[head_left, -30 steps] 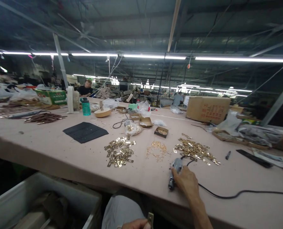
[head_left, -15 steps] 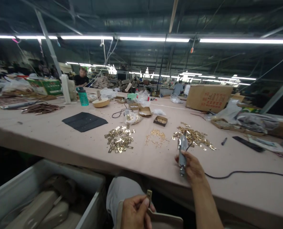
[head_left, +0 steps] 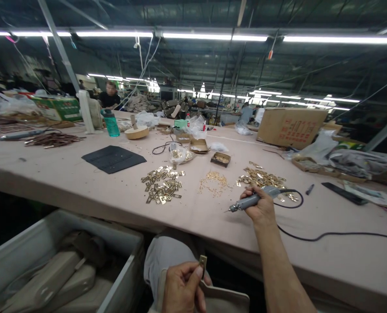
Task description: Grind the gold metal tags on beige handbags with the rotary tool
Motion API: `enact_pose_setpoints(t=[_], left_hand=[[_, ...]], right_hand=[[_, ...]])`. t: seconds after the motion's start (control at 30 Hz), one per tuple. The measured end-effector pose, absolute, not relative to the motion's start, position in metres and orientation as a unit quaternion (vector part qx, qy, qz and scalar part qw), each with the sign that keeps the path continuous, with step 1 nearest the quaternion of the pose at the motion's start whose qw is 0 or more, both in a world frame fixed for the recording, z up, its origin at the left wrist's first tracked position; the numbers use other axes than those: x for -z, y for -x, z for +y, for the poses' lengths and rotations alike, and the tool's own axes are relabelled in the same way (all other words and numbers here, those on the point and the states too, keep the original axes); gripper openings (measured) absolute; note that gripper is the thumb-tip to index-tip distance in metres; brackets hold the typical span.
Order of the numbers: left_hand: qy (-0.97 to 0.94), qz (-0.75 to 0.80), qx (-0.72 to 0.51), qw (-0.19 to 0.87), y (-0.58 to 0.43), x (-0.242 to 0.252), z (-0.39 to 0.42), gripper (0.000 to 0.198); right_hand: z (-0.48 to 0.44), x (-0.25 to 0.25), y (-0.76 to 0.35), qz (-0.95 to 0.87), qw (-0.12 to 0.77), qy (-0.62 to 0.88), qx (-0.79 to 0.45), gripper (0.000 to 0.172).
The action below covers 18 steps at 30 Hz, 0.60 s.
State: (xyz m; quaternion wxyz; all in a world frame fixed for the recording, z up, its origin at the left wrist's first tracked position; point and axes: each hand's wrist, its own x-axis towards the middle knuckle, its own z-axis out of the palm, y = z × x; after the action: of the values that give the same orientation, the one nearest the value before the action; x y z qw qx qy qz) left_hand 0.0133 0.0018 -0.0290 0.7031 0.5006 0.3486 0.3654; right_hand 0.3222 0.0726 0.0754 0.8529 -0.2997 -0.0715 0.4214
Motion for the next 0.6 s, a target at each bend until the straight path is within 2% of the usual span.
enact_pose_setpoints(t=[0.2,0.4,0.6], left_hand=[[-0.485,0.343,-0.379,0.709,-0.015,0.033,0.007,0.075],[-0.474,0.364,-0.374,0.709,-0.018,0.027,0.011,0.077],[-0.482,0.362,-0.356,0.714,-0.021,0.025,0.015,0.072]], right_hand=[[0.107,-0.067,-0.351,-0.003,0.889,0.330,-0.319,0.024],[0.127,-0.046,-0.354,0.073,0.888,0.385,-0.239,0.026],[0.138,-0.031,-0.354,0.074,0.887,0.412,-0.196,0.028]])
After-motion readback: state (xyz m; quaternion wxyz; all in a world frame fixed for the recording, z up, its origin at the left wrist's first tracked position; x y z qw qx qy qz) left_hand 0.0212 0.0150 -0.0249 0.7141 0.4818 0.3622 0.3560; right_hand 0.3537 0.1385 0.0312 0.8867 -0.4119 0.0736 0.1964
